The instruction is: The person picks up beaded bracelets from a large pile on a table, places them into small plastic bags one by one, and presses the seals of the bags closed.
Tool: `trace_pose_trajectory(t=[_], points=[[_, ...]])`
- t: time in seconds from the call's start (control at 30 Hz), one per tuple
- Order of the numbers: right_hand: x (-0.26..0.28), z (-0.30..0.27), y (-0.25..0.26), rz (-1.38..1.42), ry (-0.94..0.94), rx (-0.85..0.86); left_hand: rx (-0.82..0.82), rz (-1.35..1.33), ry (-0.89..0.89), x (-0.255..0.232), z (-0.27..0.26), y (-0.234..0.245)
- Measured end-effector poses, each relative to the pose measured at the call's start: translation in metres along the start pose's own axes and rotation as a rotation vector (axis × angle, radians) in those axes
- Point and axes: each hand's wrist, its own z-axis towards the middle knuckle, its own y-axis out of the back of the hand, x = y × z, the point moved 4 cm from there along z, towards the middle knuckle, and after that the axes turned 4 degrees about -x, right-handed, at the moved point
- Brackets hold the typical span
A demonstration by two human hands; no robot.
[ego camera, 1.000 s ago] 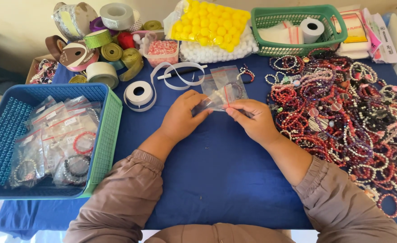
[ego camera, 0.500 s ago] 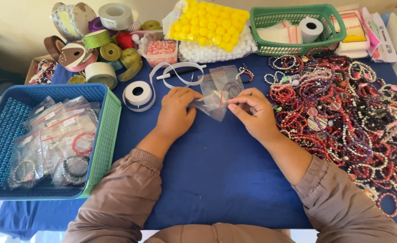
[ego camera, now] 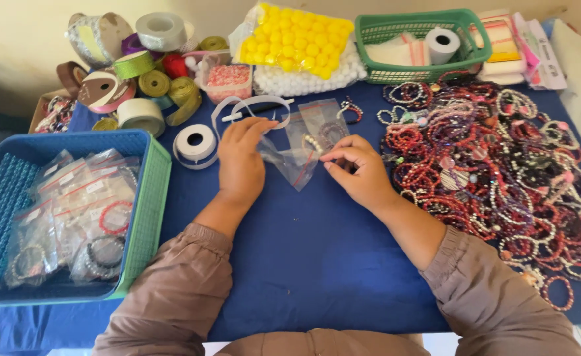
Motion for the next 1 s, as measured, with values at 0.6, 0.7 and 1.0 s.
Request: trace_pose_trajectory(t=[0.6,0.7,1.0], points=[[0.035,0.017,0.055,-0.076,-0.001,-0.046,0.137,-0.201,-0.163,-0.098,0.012,-0.036],[0.027,0.012,0.086,-0.177,-0.004,-0.021,0.180,-0.240,-0.216,-0.117,0.012,-0.057],[0.028,-0.003,0.219,-0.552,-0.154,0.007,0.313,-0.316,-0.296,-0.163,0.021,-0.127]])
